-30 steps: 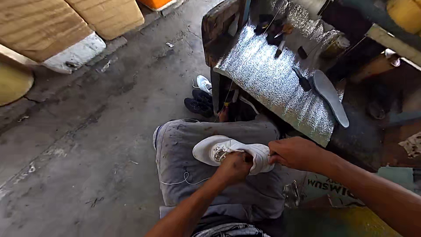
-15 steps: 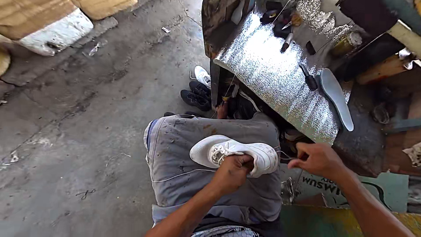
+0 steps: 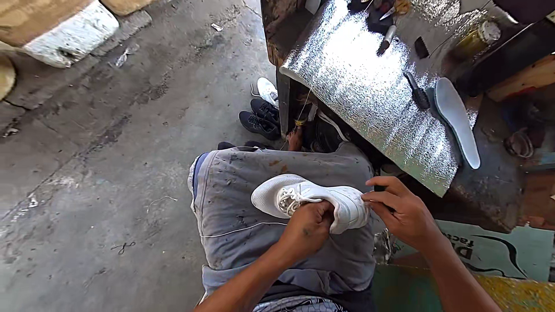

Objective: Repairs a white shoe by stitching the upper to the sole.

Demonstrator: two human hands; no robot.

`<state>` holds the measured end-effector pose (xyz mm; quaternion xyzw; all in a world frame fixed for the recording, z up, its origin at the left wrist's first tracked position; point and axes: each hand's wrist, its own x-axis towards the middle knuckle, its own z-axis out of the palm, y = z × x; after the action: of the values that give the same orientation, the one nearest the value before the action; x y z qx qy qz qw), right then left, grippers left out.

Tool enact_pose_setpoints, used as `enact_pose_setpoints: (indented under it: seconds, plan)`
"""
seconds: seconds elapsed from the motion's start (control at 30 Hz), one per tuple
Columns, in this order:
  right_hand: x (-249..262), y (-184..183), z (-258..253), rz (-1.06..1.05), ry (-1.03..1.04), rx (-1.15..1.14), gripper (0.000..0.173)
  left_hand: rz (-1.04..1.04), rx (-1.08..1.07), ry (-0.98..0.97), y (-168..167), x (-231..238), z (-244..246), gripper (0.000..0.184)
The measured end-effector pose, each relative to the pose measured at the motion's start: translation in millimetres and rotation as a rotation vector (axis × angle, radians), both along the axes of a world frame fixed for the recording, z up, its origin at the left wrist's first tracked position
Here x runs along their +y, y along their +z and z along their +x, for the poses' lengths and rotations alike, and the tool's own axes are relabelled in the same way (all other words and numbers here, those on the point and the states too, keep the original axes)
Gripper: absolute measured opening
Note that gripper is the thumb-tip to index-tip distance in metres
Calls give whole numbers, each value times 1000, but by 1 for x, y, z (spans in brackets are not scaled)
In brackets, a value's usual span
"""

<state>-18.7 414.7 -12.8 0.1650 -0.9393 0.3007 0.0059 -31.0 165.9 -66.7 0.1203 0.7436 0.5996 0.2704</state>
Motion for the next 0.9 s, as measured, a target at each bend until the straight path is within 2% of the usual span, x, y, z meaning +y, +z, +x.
enact_pose_setpoints:
  seconds: [0.07, 0.13, 0.17, 0.2, 0.27, 0.3, 0.33, 0.37, 0.47, 0.5, 0.57, 0.63, 0.73, 0.77, 0.83, 0.9]
  plan:
    - [-5, 4, -3, 156, -44, 113, 26, 4, 9, -6, 0, -1, 0, 21]
    - [-3, 12, -2, 135, -176, 146, 26, 0, 13, -22, 1, -4, -1, 22]
    - [-2, 13, 0, 12, -242, 75, 23, -5, 13, -25, 1, -5, -1, 23]
    - [-3, 12, 3, -219, -289, -36, 19, -17, 16, -26, 1, -5, -2, 22]
    - [-4, 8, 10, -843, -290, -306, 10, -34, 21, -18, -2, -7, -2, 22]
    - [0, 5, 13, -1052, -263, -387, 9, -33, 22, -12, -4, -7, -1, 22]
    - [6, 0, 14, -1102, -229, -388, 11, -29, 29, -8, -5, -8, -1, 22]
    - [11, -5, 15, -988, -207, -323, 16, -26, 32, -8, -5, -8, 1, 22]
    - [-4, -20, 16, -210, -306, -22, 23, -45, 41, -27, -1, -6, 1, 22]
    - [-13, -23, 15, -58, -326, -2, 24, -56, 47, -32, -1, -5, 1, 22]
    - [-21, -23, 10, 25, -314, -80, 26, -74, 68, -26, 0, -5, 1, 22]
    - [-11, -24, 10, -59, -250, -184, 21, -59, 55, -8, -3, -7, 4, 21]
    - [49, -45, 27, -222, -184, -326, 21, 0, 10, 42, -8, -13, 4, 19]
    - [79, -62, 41, -206, -263, -397, 20, 13, 0, 59, -10, -15, 5, 18]
    - [142, -106, 77, -10, -550, -643, 24, 31, -8, 85, -13, -17, 6, 17]
    - [176, -137, 110, 135, -856, -800, 39, 40, -10, 89, -14, -17, 8, 17]
